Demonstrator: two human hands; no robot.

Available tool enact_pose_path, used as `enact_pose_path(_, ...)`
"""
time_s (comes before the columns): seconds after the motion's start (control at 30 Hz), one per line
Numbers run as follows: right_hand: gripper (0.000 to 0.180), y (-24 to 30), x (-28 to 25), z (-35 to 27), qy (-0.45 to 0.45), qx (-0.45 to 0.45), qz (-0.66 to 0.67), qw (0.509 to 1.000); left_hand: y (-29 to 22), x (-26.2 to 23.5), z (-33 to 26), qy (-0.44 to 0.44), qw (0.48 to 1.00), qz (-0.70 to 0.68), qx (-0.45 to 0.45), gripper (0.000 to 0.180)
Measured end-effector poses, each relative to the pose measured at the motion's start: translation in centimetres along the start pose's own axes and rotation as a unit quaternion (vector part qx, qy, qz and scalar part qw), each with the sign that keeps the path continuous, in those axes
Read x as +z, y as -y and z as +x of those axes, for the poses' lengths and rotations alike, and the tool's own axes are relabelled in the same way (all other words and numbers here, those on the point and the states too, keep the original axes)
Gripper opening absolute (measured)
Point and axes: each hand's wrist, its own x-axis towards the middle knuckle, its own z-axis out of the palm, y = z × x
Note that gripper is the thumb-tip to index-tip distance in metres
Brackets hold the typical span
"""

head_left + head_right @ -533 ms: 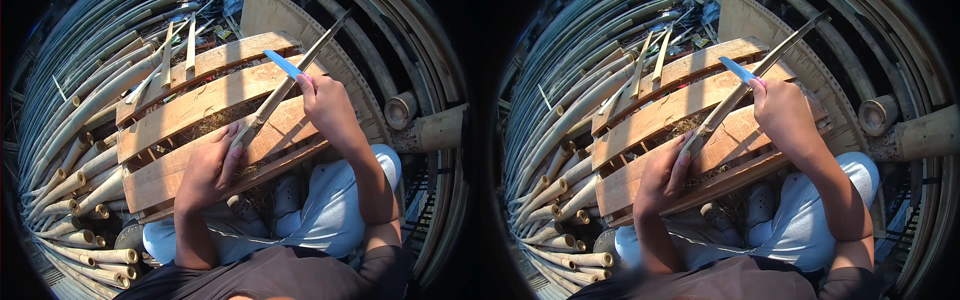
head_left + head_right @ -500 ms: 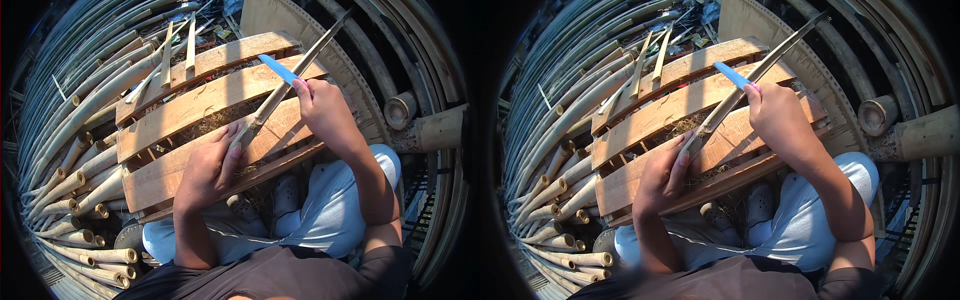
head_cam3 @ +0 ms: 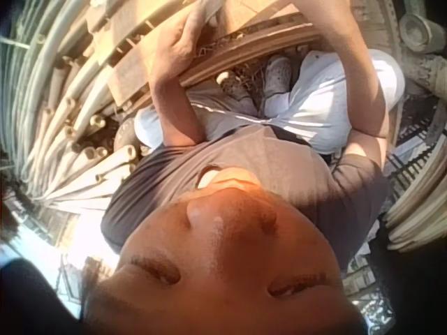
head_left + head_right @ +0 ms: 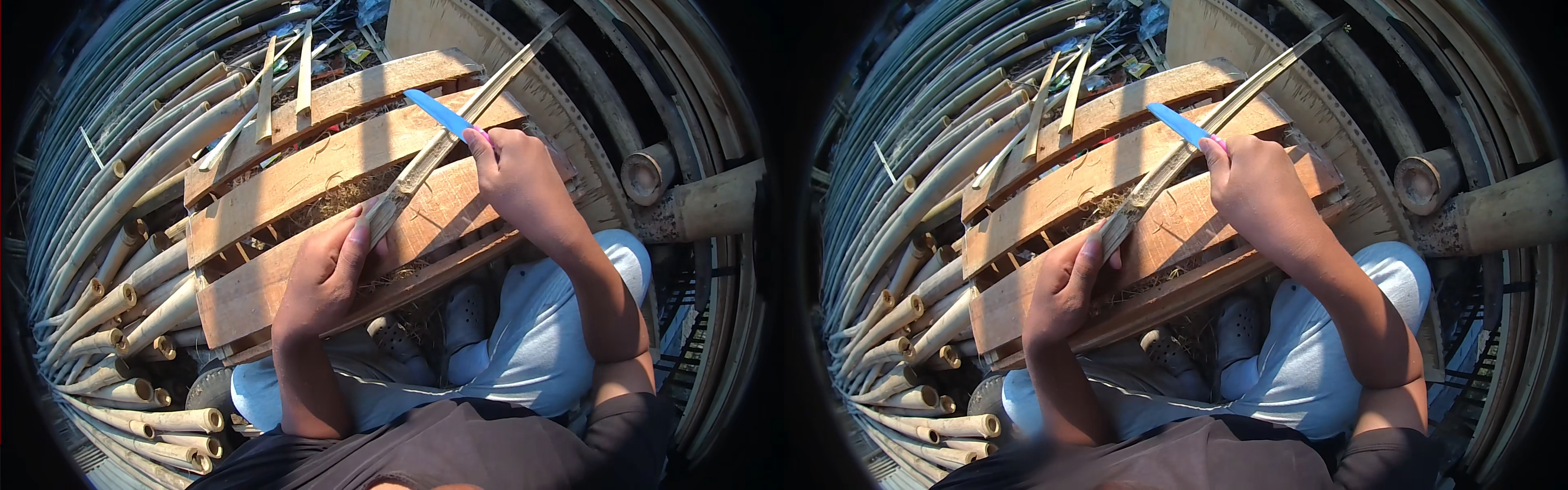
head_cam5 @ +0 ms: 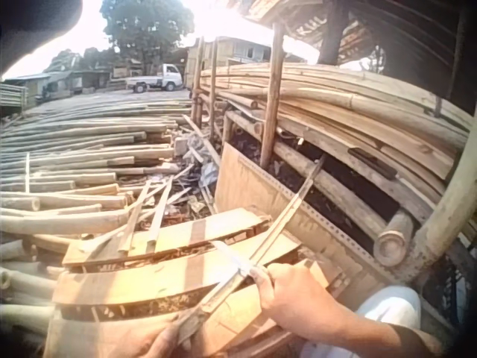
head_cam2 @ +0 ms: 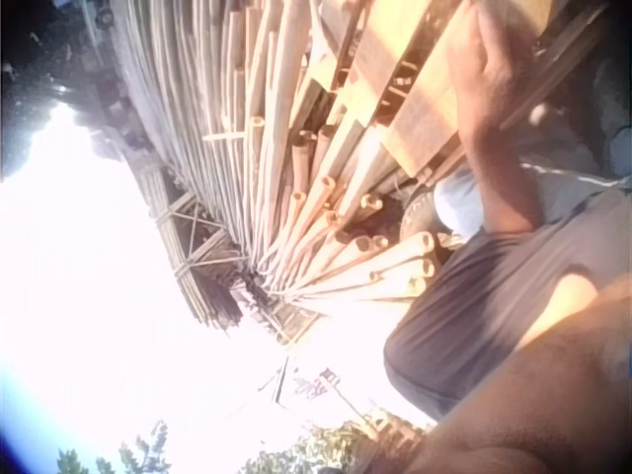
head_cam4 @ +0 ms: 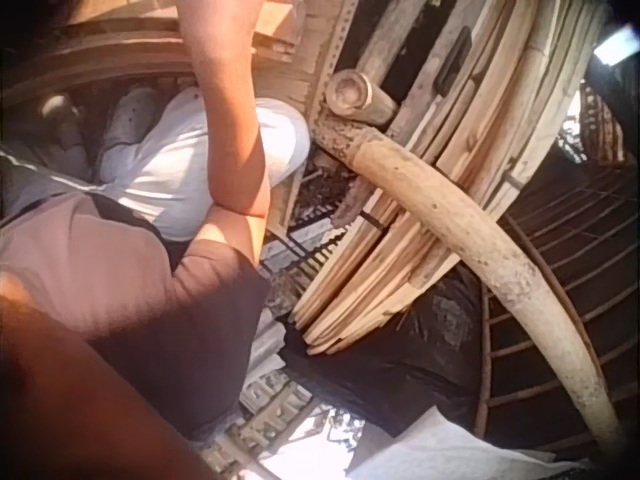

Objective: The person scrapes and carves a bamboo strip with a small knife over a wooden crate.

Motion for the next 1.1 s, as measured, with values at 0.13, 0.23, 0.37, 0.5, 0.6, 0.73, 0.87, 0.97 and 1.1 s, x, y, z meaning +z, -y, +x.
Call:
enact_pose_path(0.13, 0.041, 0.2, 0.8, -1.3, 0.041, -0.038, 0.024, 0.998, 0.4, -0.2, -0.3, -0.013, 1.0, -0.017, 0.017, 0.037)
enact_pose_path(0.23, 0.04, 0.6, 0.2, -0.3, 0.004, 0.017, -0.01, 1.0, 0.6, 0.1, -0.1, -0.029, 0.999, -0.003, 0.016, 0.04)
enact_pose_path(0.37, 0.041, 0.3, 0.6, -0.4, 0.042, 0.004, -0.007, 0.999, 0.9, 0.4, 0.2, -0.043, 0.997, 0.015, 0.06, 0.04)
enact_pose_path(0.5, 0.042, -0.5, 1.0, -0.2, -0.01, -0.006, -0.016, 1.0, 1.1, -1.0, -0.1, 0.013, 0.998, 0.057, 0.031, 0.036)
enact_pose_path(0.6, 0.044, -0.6, 1.5, -0.9, 0.008, -0.062, 0.003, 0.998, 1.4, -0.2, -0.1, -0.028, 0.999, 0.021, 0.007, 0.034)
enact_pose_path(0.73, 0.043, 0.7, 1.5, -1.3, 0.041, -0.029, 0.037, 0.998, 1.1, 0.2, 0.2, -0.038, 0.998, 0.043, 0.015, 0.033)
enact_pose_path(0.87, 0.044, 0.4, 0.7, -0.5, 0.074, 0.036, 0.054, 0.995, 0.4, 0.3, 0.4, -0.009, 0.994, 0.094, 0.056, 0.038)
enact_pose_path(0.97, 0.045, 0.9, 1.7, -1.9, 0.059, -0.013, 0.041, 0.997, 0.5, 0.6, 0.3, -0.016, 0.996, 0.089, 0.025, 0.04)
enact_pose_path(1.1, 0.041, 1.6, 0.3, -0.9, 0.093, 0.03, 0.043, 0.994, 1.2, 0.6, 0.4, -0.034, 0.99, 0.124, 0.053, 0.045)
